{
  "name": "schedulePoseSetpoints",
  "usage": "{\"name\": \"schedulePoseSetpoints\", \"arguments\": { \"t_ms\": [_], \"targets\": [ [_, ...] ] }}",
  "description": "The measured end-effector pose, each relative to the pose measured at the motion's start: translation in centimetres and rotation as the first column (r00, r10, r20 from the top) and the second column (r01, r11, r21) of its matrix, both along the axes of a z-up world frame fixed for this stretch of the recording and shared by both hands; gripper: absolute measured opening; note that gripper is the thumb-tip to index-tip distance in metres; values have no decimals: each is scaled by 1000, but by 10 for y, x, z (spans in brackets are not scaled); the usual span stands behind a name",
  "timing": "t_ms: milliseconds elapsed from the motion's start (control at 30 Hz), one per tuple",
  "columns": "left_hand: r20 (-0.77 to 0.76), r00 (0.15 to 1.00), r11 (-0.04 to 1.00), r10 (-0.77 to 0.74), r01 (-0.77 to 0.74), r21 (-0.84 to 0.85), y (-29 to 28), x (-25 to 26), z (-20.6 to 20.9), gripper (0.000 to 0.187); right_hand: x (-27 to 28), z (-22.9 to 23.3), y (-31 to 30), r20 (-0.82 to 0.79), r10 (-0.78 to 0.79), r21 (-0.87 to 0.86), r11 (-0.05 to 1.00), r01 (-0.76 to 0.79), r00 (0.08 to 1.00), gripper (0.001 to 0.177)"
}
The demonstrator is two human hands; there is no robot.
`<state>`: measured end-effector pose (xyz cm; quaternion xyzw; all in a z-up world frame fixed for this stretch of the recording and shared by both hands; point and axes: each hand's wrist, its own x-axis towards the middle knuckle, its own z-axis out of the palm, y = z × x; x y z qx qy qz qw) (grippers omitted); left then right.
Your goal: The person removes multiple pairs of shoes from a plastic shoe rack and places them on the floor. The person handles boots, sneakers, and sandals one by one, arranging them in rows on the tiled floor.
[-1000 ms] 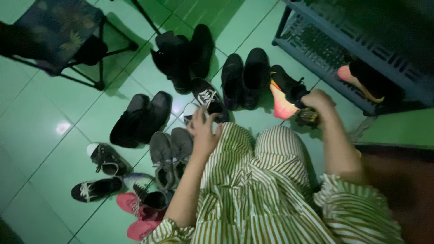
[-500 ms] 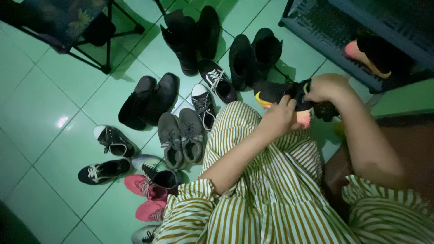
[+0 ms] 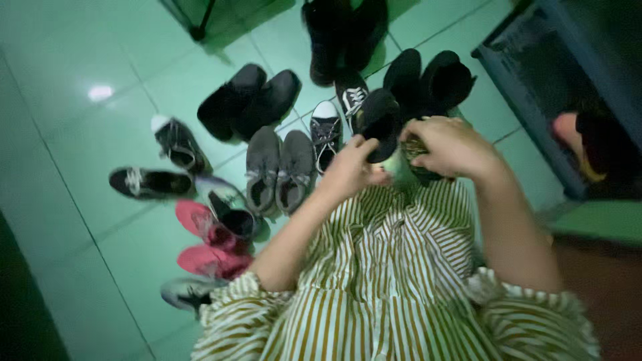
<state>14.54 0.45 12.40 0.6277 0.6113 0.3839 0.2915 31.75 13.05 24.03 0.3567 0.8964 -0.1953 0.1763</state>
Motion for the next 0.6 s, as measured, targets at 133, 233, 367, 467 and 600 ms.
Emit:
{"name": "schedulePoseSetpoints", "arguments": {
  "t_ms": [133,233,367,467,600],
  "targets": [
    [65,982,974,175,-163,-158,-41,-43,-3,59,-48,-16,-17,-265,56,-50,996,-72,963,53],
    [89,934,927,347,-327,-186,-82,-72,-17,53,-86,-45,-40,-359,61,-69,993,-91,931,54],
    [-90,859,864,504,-502,43,-120,-96,-65,44,-138,-114,-79,-363,106,-88,985,-147,926,57],
    [-144,806,816,574,-577,20,-140,-110,-113,42,-164,-179,-113,-397,106,-37,991,-131,912,60],
    [-279,793,748,541,-606,-272,-164,-109,-182,45,-167,-261,-142,-307,195,-41,975,-217,932,61]
  ]
}}
